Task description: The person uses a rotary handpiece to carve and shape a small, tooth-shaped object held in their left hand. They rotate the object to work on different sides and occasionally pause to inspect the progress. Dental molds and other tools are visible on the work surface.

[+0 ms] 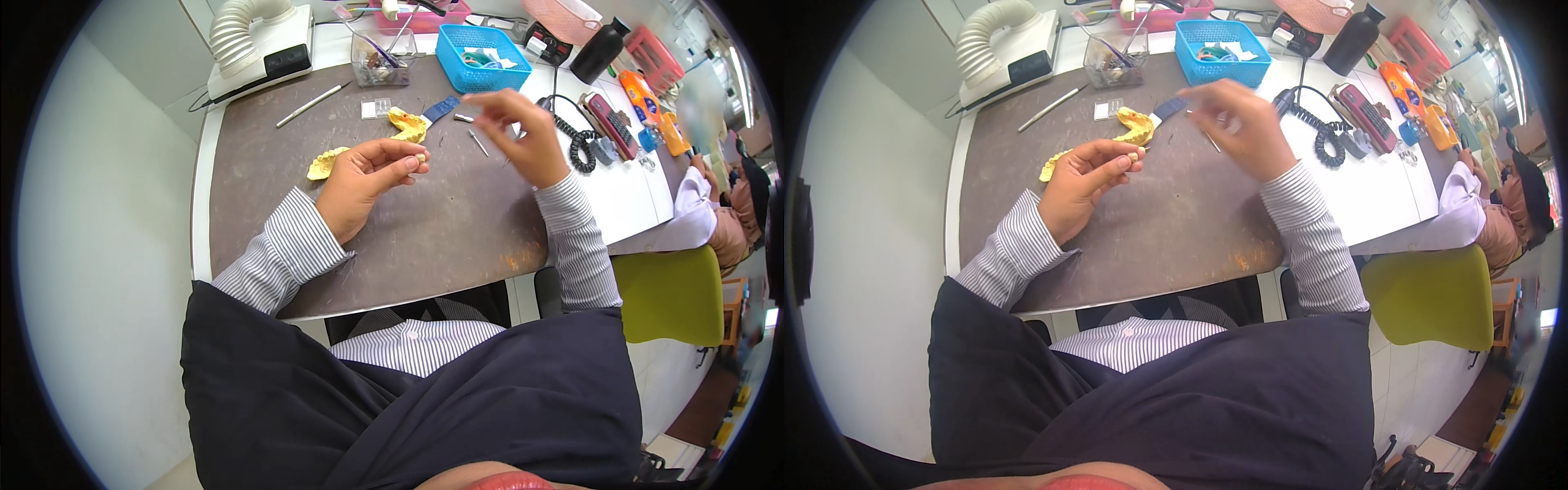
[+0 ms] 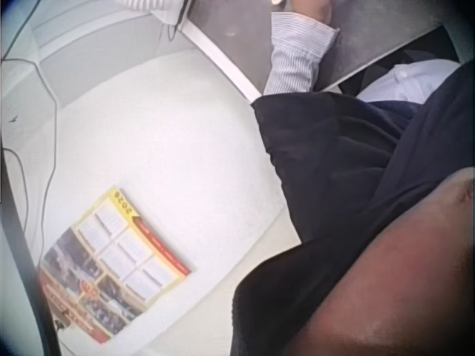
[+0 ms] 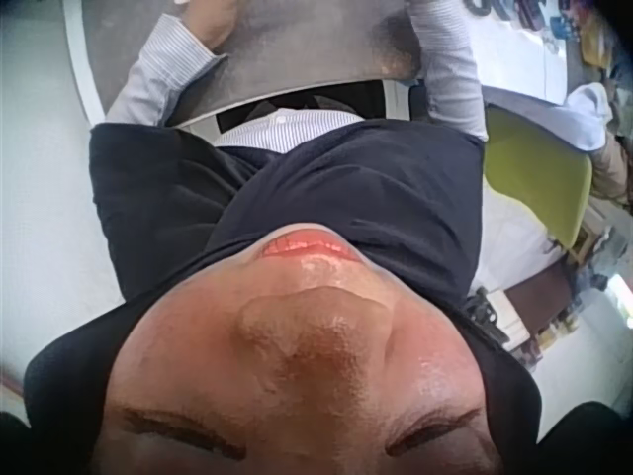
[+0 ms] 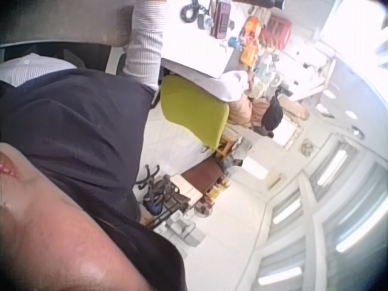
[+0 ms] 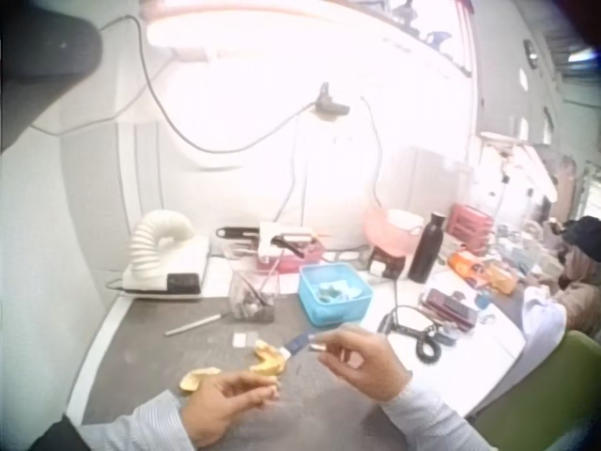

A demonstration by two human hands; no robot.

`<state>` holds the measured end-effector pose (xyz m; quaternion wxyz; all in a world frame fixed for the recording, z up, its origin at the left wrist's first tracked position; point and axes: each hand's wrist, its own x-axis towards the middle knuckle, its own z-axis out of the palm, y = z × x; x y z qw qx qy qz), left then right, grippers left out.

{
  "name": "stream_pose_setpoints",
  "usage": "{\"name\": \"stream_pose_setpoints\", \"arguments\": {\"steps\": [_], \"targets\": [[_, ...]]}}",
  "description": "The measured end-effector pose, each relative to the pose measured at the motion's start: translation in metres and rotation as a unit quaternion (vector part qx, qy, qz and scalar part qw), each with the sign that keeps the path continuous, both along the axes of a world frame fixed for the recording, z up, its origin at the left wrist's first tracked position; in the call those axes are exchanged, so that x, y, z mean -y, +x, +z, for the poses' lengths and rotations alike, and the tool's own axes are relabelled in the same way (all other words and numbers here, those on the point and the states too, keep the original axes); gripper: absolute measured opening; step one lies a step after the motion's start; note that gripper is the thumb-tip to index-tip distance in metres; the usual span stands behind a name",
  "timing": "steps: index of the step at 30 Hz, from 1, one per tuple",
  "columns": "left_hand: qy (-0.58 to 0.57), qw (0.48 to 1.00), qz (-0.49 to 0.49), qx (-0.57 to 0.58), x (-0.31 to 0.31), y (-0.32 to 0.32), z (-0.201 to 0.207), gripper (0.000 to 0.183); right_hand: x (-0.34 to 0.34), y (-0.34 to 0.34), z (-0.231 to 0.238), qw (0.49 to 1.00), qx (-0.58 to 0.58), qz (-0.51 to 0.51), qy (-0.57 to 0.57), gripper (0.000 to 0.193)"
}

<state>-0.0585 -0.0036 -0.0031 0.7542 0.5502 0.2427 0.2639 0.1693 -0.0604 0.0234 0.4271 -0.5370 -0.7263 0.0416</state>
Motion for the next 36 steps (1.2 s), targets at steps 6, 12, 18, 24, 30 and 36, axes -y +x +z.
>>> {"name": "stream_pose_setpoints", "arguments": {"steps": [6, 12, 18, 24, 30, 36], "targets": [[-0.043, 0.999, 0.008, 0.019, 0.0, 0.007, 0.002, 0.026, -0.003, -0.028, 0.002, 0.981, -0.035, 0.168, -0.088, 0.026], [-0.057, 0.998, 0.001, 0.01, 0.003, 0.011, 0.005, 0.027, 0.002, -0.033, -0.013, 0.973, -0.12, 0.182, -0.078, 0.019], [0.613, 0.758, -0.072, -0.211, 0.024, 0.012, 0.021, 0.042, -0.001, -0.006, -0.011, 0.978, -0.182, 0.093, -0.039, 0.016], [0.797, 0.54, -0.153, -0.222, 0.057, 0.016, 0.016, 0.046, -0.004, -0.002, -0.018, 0.955, -0.28, 0.074, -0.069, 0.015], [0.792, 0.566, -0.013, -0.228, 0.023, 0.009, 0.026, 0.041, -0.002, 0.0, -0.008, 0.788, -0.575, 0.173, -0.132, 0.019], [0.751, 0.541, 0.077, -0.37, 0.005, 0.006, 0.018, 0.03, 0.016, 0.007, 0.016, 0.698, -0.657, 0.221, -0.181, 0.022]]}}
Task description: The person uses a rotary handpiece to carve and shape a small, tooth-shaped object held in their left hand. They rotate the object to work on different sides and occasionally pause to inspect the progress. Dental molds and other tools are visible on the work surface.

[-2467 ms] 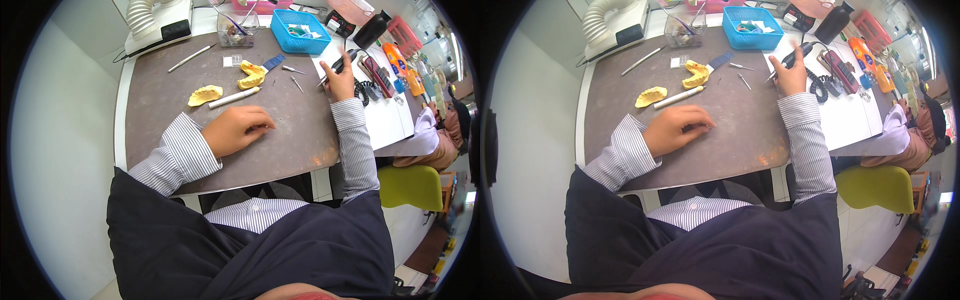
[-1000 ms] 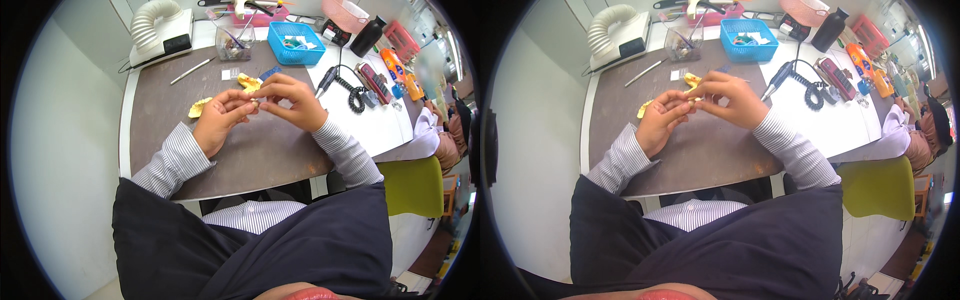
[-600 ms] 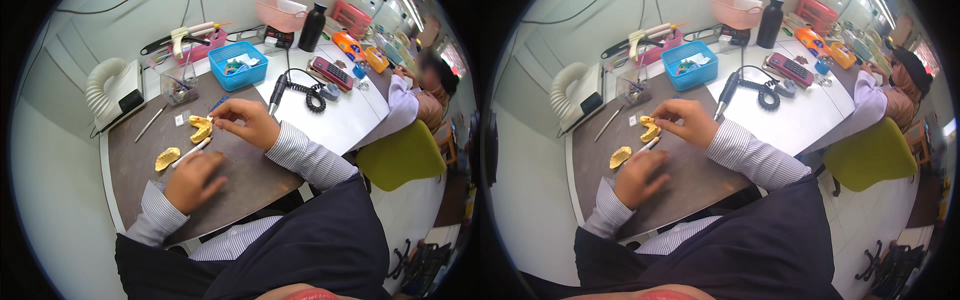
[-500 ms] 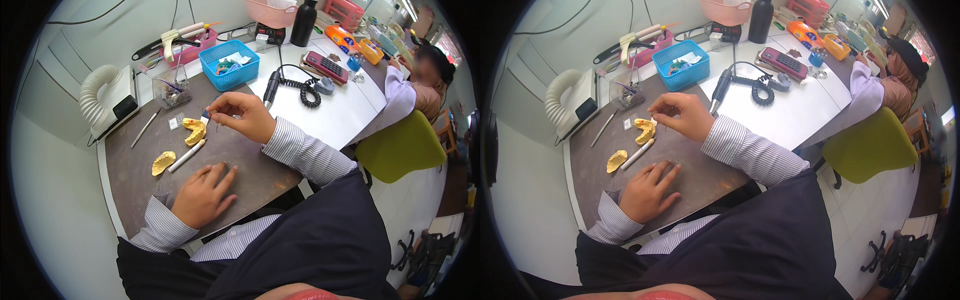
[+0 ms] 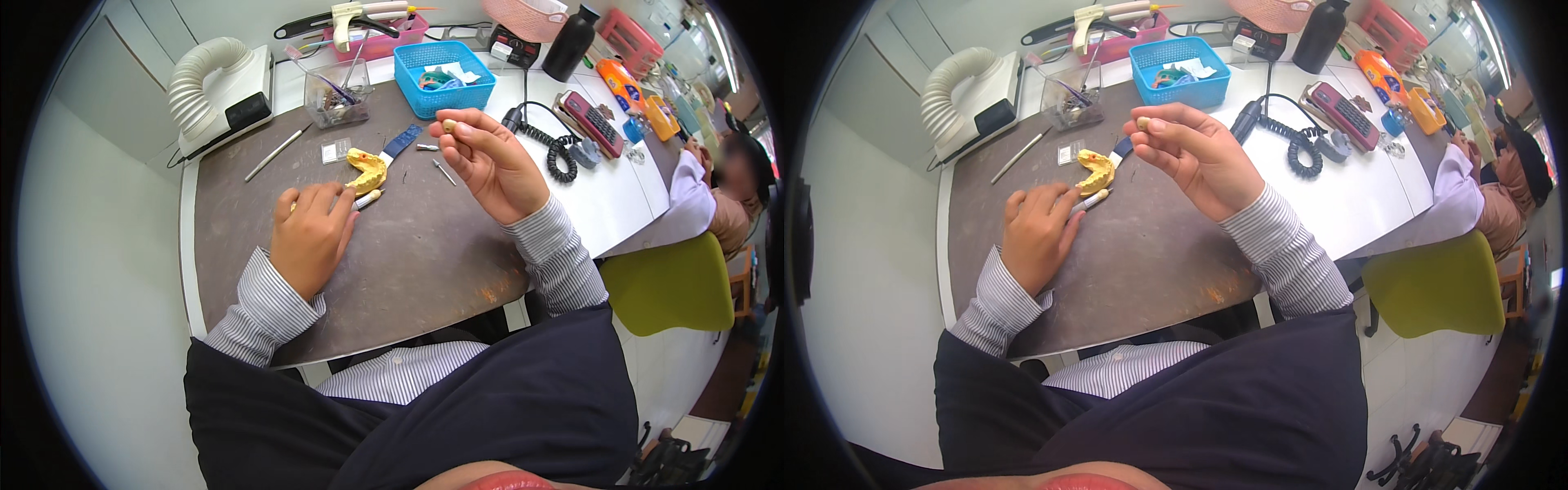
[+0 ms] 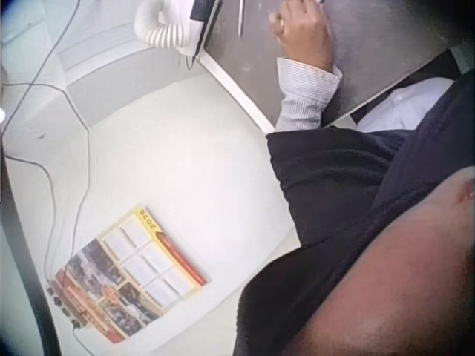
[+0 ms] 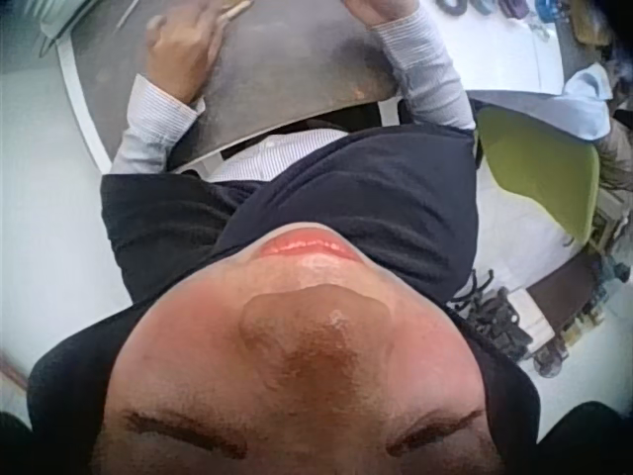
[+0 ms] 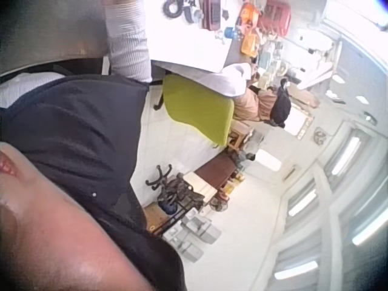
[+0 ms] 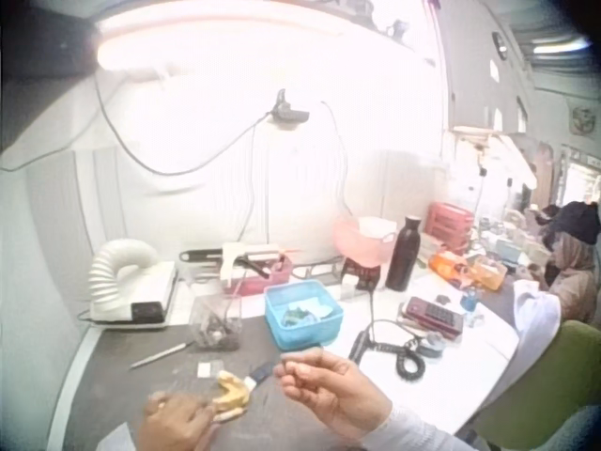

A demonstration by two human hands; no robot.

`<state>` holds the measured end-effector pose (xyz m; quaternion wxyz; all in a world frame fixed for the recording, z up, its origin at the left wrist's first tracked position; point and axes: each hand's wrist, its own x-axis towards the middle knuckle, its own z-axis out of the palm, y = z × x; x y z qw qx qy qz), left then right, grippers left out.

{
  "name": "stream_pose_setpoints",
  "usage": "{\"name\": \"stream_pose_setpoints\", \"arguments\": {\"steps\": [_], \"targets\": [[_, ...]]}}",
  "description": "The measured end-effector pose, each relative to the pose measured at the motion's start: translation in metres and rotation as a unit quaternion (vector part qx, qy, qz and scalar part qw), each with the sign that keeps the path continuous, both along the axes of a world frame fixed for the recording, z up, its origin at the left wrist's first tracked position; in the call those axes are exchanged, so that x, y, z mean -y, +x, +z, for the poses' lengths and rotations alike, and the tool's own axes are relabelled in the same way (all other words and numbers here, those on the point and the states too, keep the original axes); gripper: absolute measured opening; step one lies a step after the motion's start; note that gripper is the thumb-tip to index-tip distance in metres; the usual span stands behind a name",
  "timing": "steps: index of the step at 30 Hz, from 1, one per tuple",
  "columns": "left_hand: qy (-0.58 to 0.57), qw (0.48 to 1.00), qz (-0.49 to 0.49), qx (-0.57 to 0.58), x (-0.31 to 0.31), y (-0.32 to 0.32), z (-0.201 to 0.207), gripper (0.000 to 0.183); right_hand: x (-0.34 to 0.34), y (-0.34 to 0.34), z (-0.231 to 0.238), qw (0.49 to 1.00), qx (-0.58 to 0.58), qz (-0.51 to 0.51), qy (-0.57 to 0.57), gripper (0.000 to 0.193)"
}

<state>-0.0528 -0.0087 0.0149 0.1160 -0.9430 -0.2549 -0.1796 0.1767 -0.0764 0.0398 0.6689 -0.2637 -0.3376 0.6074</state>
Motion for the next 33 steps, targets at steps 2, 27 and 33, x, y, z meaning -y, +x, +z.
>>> {"name": "stream_pose_setpoints", "arguments": {"steps": [2, 27, 33], "targets": [[-0.017, 1.0, -0.001, -0.013, -0.002, 0.0, -0.004, 0.025, 0.003, 0.0, 0.0, 0.999, -0.028, 0.024, 0.004, 0.021], [-0.637, 0.695, -0.12, 0.311, 0.016, 0.004, -0.006, 0.02, 0.045, -0.064, 0.048, 0.934, -0.03, 0.256, 0.249, 0.013], [-0.768, 0.424, -0.19, 0.44, 0.005, -0.009, 0.007, 0.021, 0.011, -0.056, 0.004, 0.988, -0.014, 0.142, -0.057, 0.007]]}}
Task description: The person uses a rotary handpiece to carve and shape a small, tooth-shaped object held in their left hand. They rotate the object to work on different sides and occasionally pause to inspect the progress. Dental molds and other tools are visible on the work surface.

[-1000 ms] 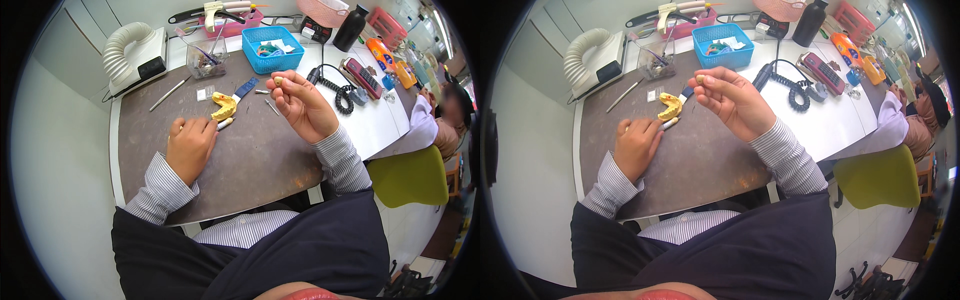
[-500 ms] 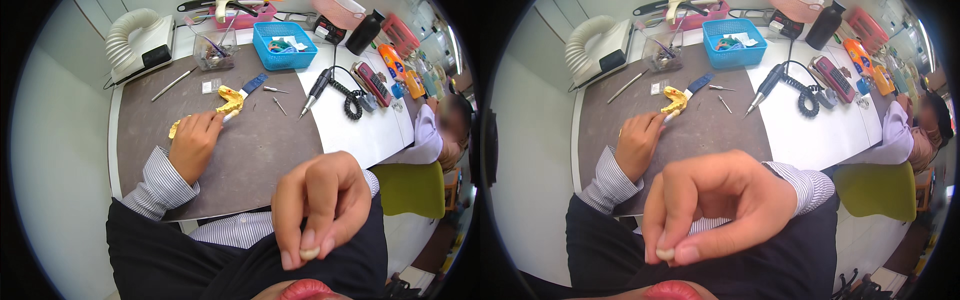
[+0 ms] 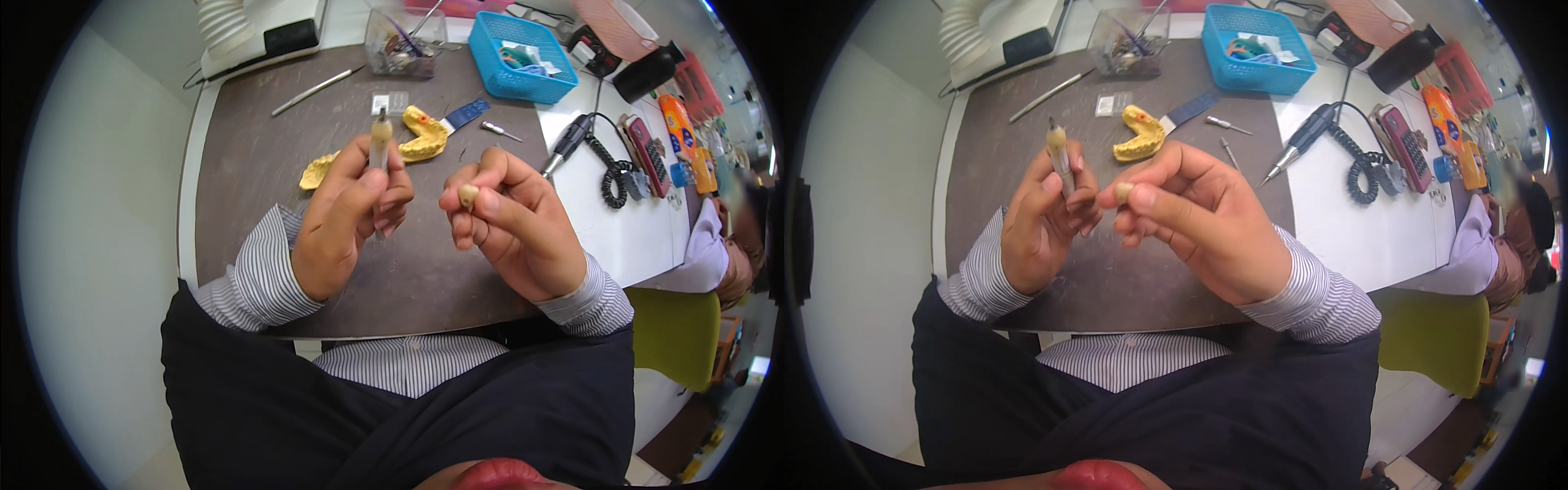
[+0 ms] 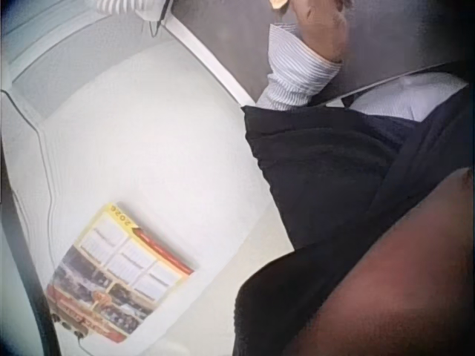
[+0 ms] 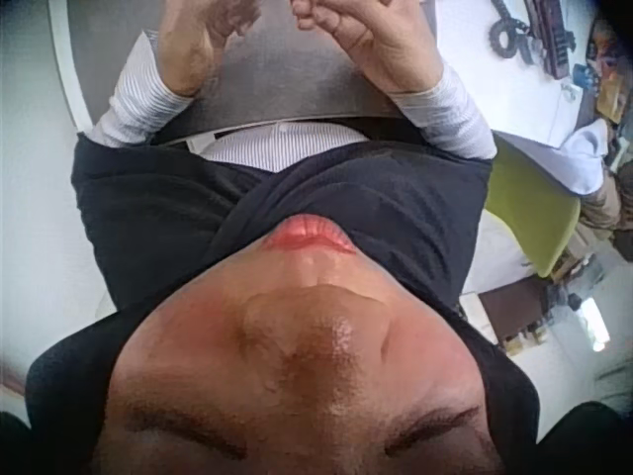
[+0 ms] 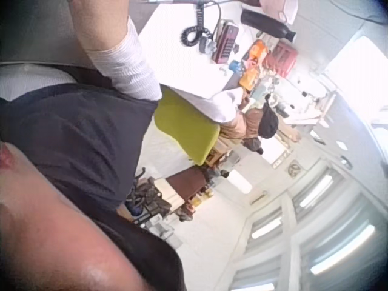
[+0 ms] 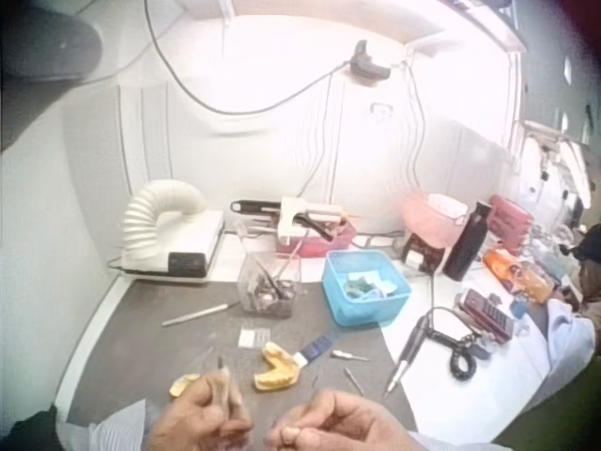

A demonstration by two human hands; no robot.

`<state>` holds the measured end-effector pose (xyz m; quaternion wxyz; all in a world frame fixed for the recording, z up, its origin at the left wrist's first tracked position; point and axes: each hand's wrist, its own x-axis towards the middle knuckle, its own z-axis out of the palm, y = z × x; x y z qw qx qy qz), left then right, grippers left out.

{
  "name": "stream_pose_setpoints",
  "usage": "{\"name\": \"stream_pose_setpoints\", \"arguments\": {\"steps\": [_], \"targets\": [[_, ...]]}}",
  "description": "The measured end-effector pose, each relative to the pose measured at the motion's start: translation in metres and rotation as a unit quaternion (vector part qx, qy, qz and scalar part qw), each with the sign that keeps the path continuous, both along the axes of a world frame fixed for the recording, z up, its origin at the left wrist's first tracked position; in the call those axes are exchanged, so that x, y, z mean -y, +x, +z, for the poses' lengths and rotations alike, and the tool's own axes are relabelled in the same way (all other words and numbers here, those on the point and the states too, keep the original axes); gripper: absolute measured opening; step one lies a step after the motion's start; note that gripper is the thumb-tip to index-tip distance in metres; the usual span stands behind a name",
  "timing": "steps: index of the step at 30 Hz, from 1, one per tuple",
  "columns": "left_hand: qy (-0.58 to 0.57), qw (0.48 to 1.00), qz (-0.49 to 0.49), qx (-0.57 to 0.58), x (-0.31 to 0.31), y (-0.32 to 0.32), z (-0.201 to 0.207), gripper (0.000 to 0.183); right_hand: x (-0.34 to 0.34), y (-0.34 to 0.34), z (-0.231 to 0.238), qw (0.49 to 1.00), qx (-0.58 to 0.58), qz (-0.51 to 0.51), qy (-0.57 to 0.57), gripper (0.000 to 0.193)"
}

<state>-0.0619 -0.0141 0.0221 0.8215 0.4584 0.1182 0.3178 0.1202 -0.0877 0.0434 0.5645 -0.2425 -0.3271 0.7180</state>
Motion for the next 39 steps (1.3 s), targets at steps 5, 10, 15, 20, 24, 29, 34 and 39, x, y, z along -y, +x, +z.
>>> {"name": "stream_pose_setpoints", "arguments": {"steps": [5, 10, 15, 20, 24, 29, 34, 39], "targets": [[0.061, 0.993, 0.017, -0.097, 0.006, -0.003, 0.01, 0.028, -0.008, -0.01, -0.014, 0.998, 0.018, -0.002, -0.052, 0.008], [0.064, 0.993, 0.021, -0.098, 0.005, -0.001, 0.003, 0.025, -0.012, -0.017, -0.021, 0.997, 0.039, -0.003, -0.059, 0.008], [0.058, 0.993, 0.011, -0.103, 0.004, 0.0, 0.001, 0.022, -0.011, -0.018, -0.026, 0.998, 0.029, -0.001, -0.047, 0.008], [-0.01, 0.999, 0.003, -0.033, 0.006, 0.001, 0.003, 0.021, -0.01, -0.017, -0.023, 0.997, 0.025, 0.004, -0.074, 0.008], [0.014, 0.997, -0.004, -0.08, 0.003, -0.005, 0.002, 0.02, -0.011, -0.017, -0.022, 0.996, 0.017, 0.014, -0.081, 0.008], [0.083, 0.993, 0.02, -0.084, 0.006, 0.0, -0.006, 0.019, -0.01, -0.019, -0.026, 0.997, 0.022, 0.005, -0.069, 0.009], [0.071, 0.996, 0.012, -0.061, 0.004, -0.003, -0.005, 0.017, -0.01, -0.018, -0.026, 0.997, 0.016, 0.006, -0.079, 0.011], [0.062, 0.996, 0.014, -0.059, 0.004, -0.003, -0.008, 0.017, -0.011, -0.017, -0.028, 0.995, 0.007, 0.02, -0.097, 0.015]]}}
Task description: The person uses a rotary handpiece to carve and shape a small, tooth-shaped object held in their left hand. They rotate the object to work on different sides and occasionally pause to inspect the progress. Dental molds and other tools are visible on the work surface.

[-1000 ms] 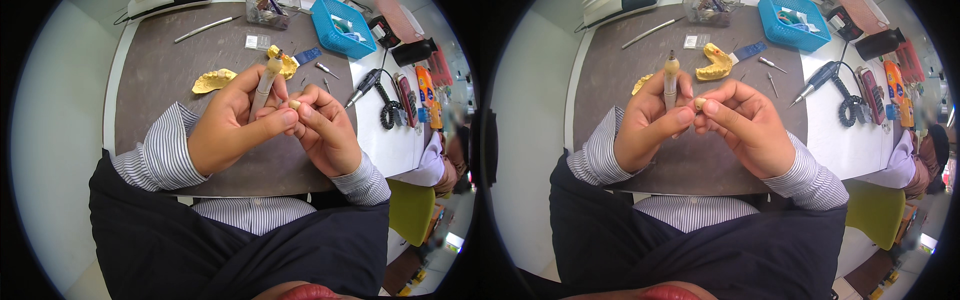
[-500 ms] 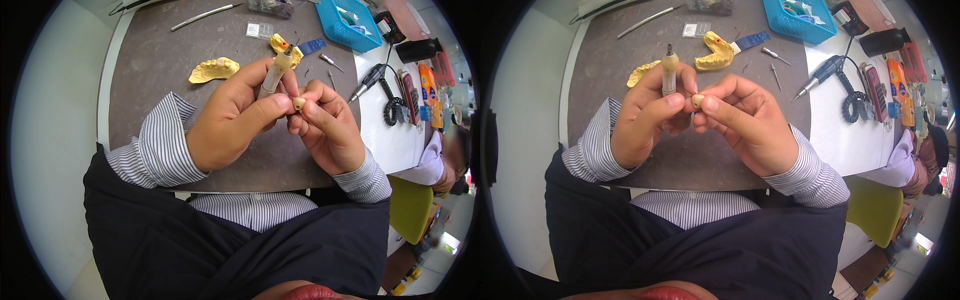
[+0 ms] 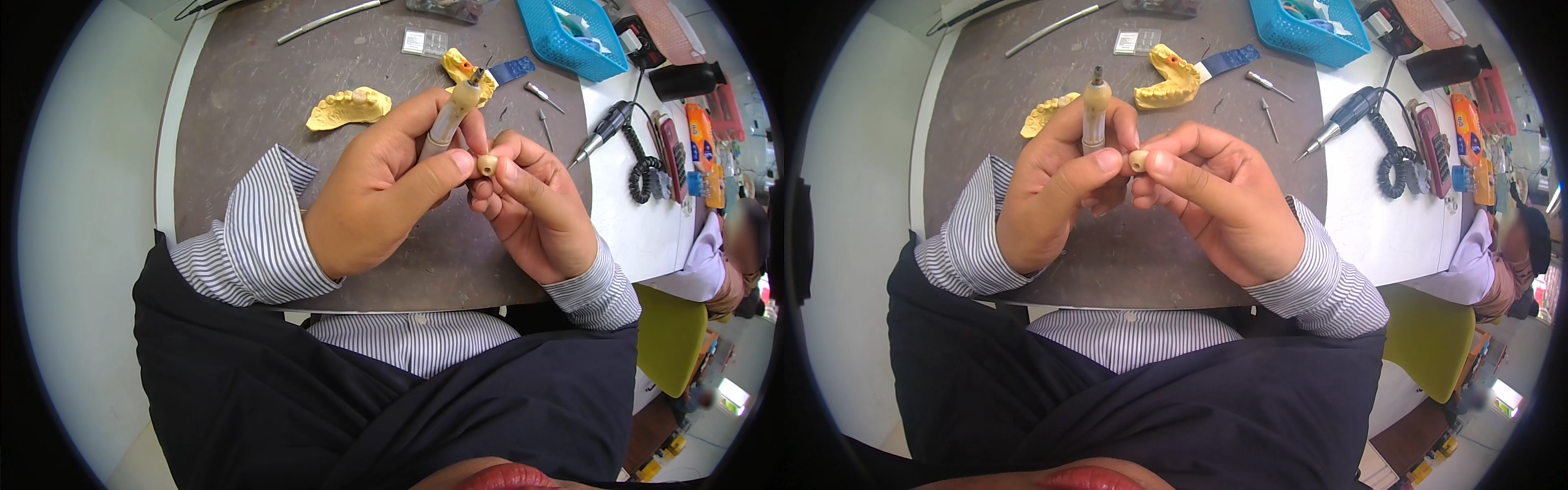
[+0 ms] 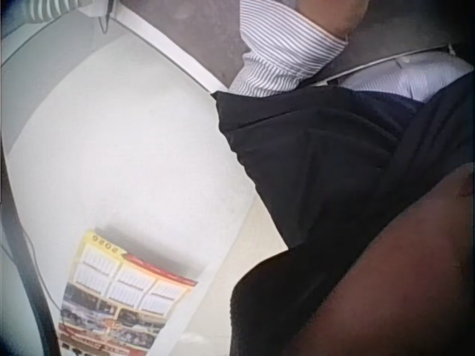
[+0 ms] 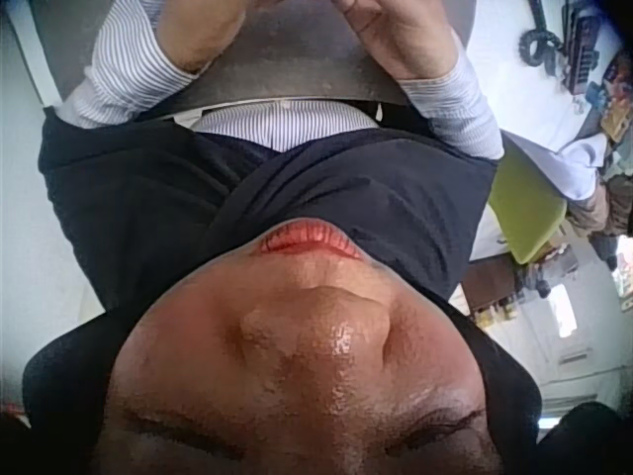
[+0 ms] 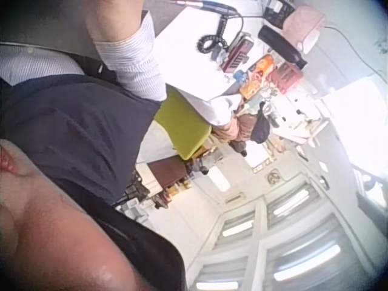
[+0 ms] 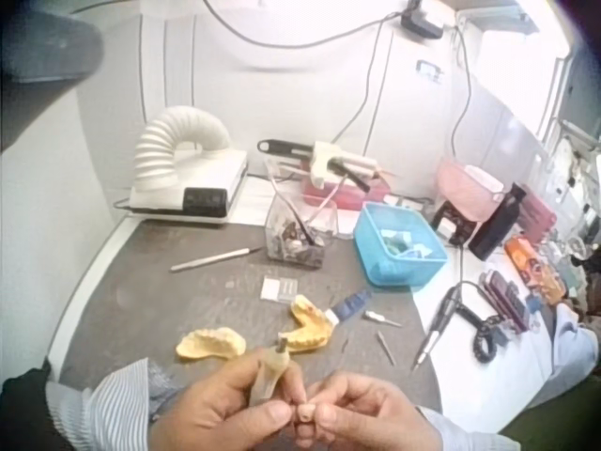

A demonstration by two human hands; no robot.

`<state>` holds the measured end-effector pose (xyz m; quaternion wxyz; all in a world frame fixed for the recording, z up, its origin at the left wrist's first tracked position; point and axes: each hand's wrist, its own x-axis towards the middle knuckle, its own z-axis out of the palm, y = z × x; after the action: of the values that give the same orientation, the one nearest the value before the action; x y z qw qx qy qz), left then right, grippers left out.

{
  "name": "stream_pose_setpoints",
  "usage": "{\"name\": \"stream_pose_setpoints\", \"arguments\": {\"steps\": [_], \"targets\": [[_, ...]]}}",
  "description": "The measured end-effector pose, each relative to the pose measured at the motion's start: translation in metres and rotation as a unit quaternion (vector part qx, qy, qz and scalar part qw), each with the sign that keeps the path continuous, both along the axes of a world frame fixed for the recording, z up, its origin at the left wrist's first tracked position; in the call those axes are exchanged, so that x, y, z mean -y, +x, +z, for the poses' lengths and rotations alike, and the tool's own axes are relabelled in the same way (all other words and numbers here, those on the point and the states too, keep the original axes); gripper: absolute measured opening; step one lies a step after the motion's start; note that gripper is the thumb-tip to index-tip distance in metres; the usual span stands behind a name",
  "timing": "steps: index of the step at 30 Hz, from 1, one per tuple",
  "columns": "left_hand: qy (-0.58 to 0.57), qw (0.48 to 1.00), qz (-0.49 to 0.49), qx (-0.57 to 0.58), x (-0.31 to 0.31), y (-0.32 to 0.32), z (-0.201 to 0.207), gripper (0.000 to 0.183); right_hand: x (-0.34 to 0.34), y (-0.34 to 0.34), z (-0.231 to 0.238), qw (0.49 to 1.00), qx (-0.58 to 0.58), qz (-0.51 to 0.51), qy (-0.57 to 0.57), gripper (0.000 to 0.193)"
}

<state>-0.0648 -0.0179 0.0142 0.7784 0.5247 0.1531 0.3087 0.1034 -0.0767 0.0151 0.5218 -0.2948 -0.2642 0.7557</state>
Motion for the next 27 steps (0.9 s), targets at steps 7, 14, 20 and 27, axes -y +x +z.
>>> {"name": "stream_pose_setpoints", "arguments": {"steps": [7, 14, 20, 27], "targets": [[0.004, 1.0, 0.007, -0.019, 0.001, 0.0, 0.002, 0.017, 0.0, -0.001, 0.001, 1.0, 0.011, 0.0, -0.024, 0.016], [0.014, 0.999, 0.025, -0.039, 0.002, 0.001, 0.002, 0.017, 0.001, -0.004, -0.001, 0.999, 0.024, -0.02, 0.007, 0.014], [0.039, 0.998, 0.015, -0.038, -0.001, 0.003, 0.003, 0.026, -0.003, 0.002, -0.002, 0.961, 0.165, -0.162, 0.152, 0.01], [0.171, 0.98, -0.002, -0.104, 0.006, 0.002, -0.005, 0.028, -0.006, 0.014, 0.005, 0.857, 0.32, -0.226, 0.336, 0.009]]}}
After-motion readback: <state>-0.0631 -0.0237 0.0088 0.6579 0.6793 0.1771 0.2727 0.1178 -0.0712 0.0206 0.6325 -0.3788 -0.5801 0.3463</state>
